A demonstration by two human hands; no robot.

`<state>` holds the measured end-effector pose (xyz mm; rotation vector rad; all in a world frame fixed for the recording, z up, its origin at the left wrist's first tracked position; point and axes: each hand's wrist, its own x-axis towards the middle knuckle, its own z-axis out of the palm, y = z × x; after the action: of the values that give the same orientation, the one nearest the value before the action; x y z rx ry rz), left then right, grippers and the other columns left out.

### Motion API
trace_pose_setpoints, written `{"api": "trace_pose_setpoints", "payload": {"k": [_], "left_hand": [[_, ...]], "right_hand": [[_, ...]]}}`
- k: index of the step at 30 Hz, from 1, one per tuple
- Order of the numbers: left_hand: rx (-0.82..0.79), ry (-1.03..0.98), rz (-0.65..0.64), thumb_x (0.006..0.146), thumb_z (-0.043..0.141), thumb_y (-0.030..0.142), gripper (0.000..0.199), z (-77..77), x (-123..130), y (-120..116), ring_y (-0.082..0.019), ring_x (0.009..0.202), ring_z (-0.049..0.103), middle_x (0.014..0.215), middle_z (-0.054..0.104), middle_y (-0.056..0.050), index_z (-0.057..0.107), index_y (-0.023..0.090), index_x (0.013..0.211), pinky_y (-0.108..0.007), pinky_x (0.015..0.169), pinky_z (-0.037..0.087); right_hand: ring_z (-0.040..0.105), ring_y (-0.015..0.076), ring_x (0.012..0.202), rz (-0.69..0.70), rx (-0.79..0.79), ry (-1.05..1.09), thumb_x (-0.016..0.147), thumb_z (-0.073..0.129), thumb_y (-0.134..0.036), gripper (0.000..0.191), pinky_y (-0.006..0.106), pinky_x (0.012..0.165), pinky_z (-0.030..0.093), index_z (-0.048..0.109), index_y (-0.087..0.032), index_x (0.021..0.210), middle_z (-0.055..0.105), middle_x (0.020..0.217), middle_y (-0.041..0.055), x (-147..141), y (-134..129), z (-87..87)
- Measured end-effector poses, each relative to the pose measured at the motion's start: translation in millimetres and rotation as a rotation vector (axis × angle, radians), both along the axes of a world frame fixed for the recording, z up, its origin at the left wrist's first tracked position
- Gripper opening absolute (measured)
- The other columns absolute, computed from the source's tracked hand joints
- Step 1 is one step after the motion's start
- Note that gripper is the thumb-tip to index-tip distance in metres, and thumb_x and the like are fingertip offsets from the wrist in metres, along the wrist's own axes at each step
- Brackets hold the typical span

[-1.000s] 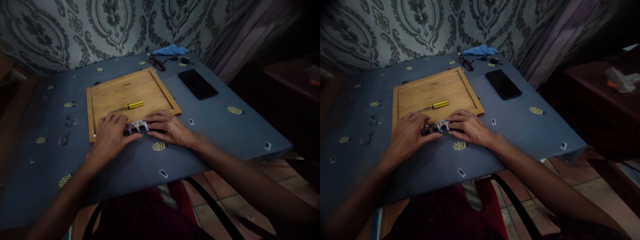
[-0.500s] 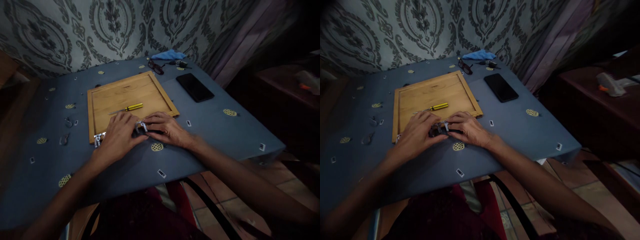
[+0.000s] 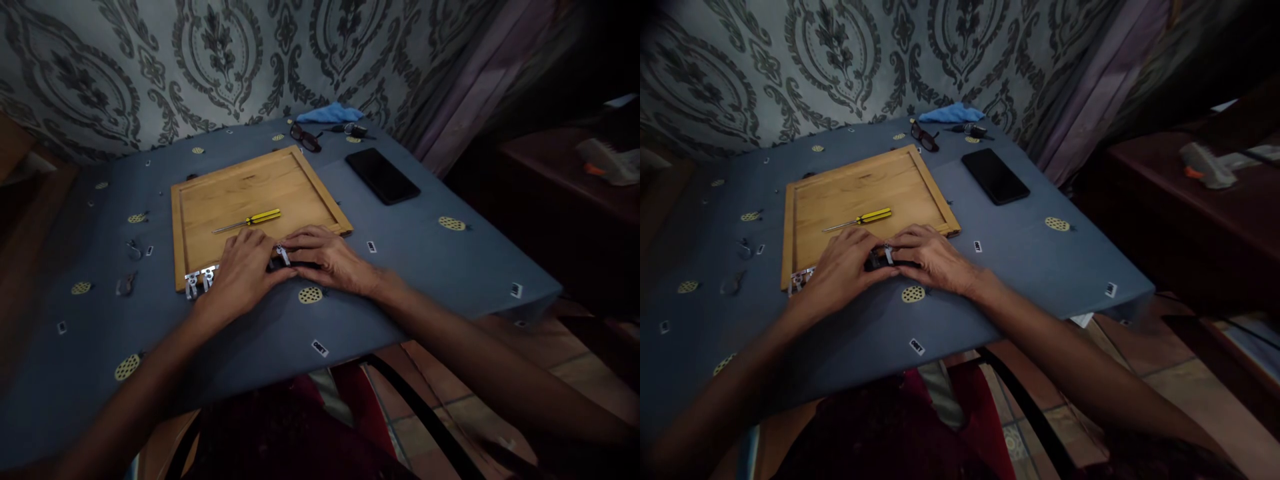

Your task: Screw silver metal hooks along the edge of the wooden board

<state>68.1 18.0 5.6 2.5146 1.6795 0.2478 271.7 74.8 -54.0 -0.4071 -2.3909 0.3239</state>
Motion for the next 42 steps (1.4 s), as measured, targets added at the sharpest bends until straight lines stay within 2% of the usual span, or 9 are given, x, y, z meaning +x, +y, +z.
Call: {"api": "trace_pose_setpoints", "payload": {"k": [9,13,17,28,31,34,37,39,42], "left_hand": [[-0.008,-0.006,0.015,0.092,0.068,0.04,0.029,0.5,-1,2,-0.031,0.112,0.055,0.109,0.067,-0.01,0.069,0.016,0.109,-0.046,0.096,0.046],[-0.016,-0.01,0.02,0.091,0.069,0.039,0.029,1.3,1,3,-0.032,0.111,0.056,0.107,0.066,-0.01,0.07,0.016,0.108,-0.047,0.094,0.047],[-0.013,-0.003,0.02,0.091,0.069,0.039,0.027,2.1,1,3,-0.032,0.11,0.056,0.106,0.066,-0.01,0.07,0.016,0.104,-0.046,0.093,0.048],[-0.009,-0.011,0.01,0.091,0.069,0.04,0.027,1.6,0,0,-0.032,0.11,0.057,0.107,0.067,-0.01,0.068,0.016,0.103,-0.046,0.094,0.049],[0.021,-0.057,0.013,0.093,0.066,0.04,0.026,7.8,-9,4,-0.03,0.107,0.06,0.107,0.068,-0.009,0.066,0.018,0.107,-0.045,0.093,0.049],[0.079,-0.079,0.077,0.097,0.058,0.033,0.025,18.8,-25,15,-0.03,0.11,0.062,0.112,0.069,-0.009,0.063,0.019,0.117,-0.044,0.094,0.049],[0.146,0.062,0.188,0.096,0.055,0.03,0.022,26.3,-44,32,-0.035,0.114,0.06,0.112,0.068,-0.013,0.066,0.019,0.111,-0.049,0.096,0.048],[0.124,0.119,0.217,0.093,0.058,0.029,0.022,26.6,-55,42,-0.037,0.115,0.06,0.113,0.068,-0.014,0.068,0.019,0.11,-0.051,0.097,0.048],[0.048,0.121,0.189,0.091,0.061,0.03,0.023,22.3,-65,53,-0.034,0.111,0.062,0.111,0.069,-0.013,0.069,0.019,0.11,-0.048,0.094,0.049]], "right_hand": [[0.066,0.0266,0.11,-0.004,0.036,-0.002,0.097,0.062,-0.032,0.026,0.046,0.094,0.057,0.074,-0.013,0.111,0.074,0.119,0.0127,-2,0,1.6],[0.066,0.0273,0.112,-0.01,0.053,0.002,0.097,0.061,-0.031,0.024,0.047,0.094,0.057,0.075,-0.013,0.107,0.073,0.121,0.0146,0,-1,0.4],[0.065,0.0255,0.115,-0.027,0.032,-0.035,0.098,0.061,-0.031,0.022,0.048,0.098,0.056,0.074,-0.018,0.109,0.073,0.122,0.0115,4,-1,-1.8],[0.065,0.026,0.113,-0.046,0.076,-0.099,0.099,0.059,-0.03,0.024,0.047,0.096,0.055,0.075,-0.018,0.112,0.073,0.122,0.0103,3,-2,0.9],[0.064,0.0261,0.114,-0.046,0.079,-0.113,0.1,0.057,-0.03,0.025,0.048,0.096,0.055,0.074,-0.019,0.114,0.073,0.122,0.01,4,-2,1.9],[0.064,0.0262,0.115,-0.032,0.058,-0.117,0.1,0.056,-0.03,0.025,0.047,0.097,0.055,0.074,-0.018,0.113,0.073,0.122,0.0106,4,-1,2.3],[0.063,0.0259,0.117,-0.03,0.033,-0.129,0.1,0.056,-0.03,0.025,0.048,0.099,0.054,0.074,-0.018,0.112,0.072,0.124,0.0107,4,-1,2.3],[0.063,0.026,0.117,-0.029,0.027,-0.133,0.1,0.056,-0.03,0.025,0.048,0.099,0.054,0.074,-0.018,0.112,0.072,0.124,0.0109,4,-1,2.3],[0.063,0.0268,0.116,-0.022,0.03,-0.123,0.1,0.056,-0.03,0.025,0.049,0.098,0.054,0.074,-0.017,0.111,0.072,0.123,0.0115,4,-2,2.3]]}}
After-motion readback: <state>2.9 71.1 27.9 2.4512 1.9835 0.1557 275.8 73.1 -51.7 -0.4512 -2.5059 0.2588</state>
